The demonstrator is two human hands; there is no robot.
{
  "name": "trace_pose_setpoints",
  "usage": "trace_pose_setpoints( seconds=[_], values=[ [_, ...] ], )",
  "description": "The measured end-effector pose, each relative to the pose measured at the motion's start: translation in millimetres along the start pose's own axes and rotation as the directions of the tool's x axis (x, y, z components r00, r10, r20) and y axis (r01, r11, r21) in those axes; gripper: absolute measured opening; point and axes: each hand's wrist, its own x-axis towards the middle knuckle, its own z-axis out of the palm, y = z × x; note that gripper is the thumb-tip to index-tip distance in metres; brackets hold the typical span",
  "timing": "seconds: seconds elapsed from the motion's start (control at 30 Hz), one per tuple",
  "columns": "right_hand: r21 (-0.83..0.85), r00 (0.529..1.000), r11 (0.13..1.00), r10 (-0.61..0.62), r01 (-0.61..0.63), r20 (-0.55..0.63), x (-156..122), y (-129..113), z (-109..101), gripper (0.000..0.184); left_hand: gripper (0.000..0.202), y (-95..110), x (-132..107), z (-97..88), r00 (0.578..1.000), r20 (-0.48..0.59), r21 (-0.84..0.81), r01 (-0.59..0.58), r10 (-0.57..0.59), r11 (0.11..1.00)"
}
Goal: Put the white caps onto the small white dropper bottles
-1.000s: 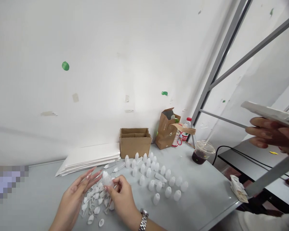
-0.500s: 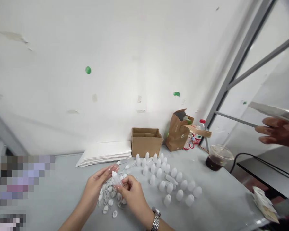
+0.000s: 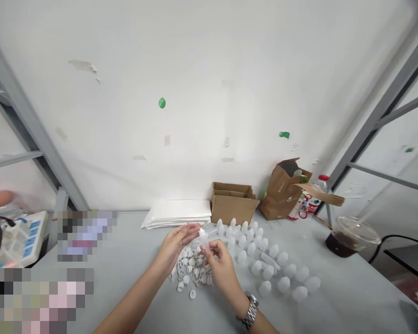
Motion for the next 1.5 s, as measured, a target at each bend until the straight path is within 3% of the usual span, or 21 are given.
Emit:
trace_pose_setpoints(
  seconds=[0.13, 0.3, 0.43, 0.67, 0.93, 1.27, 1.5],
  values=[
    [0.070, 0.999, 0.997, 0.024, -0.026, 0.023, 3, 0, -3, 0.028, 0.037, -7, 0, 3.6, 0.999, 0.008, 0.044, 0.042, -0.043, 0.998],
    [0.010, 0.993, 1.000, 0.020, -0.019, -0.116, 7, 3, -8, 0.025, 0.046, -15, -8, 7.5, 0.998, 0.052, 0.136, 0.033, -0.041, 0.990],
    [-0.023, 0.985, 0.999, 0.043, -0.048, -0.165, 8, 4, -8, 0.021, 0.058, -18, -9, 7.3, 0.998, -0.059, 0.066, -0.018, 0.022, 0.998],
    [-0.060, 0.989, 0.996, 0.055, -0.064, -0.138, 2, -3, -3, 0.016, 0.038, -15, 1, 0.4, 0.987, -0.160, -0.095, -0.034, 0.019, 0.995],
    [-0.070, 0.996, 0.995, 0.068, -0.073, -0.065, -2, -6, -1, 0.021, 0.020, -4, 2, 19.7, 0.990, -0.143, -0.136, -0.007, -0.013, 0.991],
    [-0.015, 0.996, 0.998, 0.068, -0.069, -0.050, -9, 4, 8, 0.015, 0.022, -13, -1, 16.5, 0.976, -0.218, -0.119, 0.002, -0.028, 0.993],
    [0.028, 0.992, 0.997, 0.068, -0.065, -0.108, -11, 7, 11, 0.017, 0.027, -21, 1, 15.9, 0.973, -0.230, -0.085, -0.035, 0.014, 0.996]
  ],
)
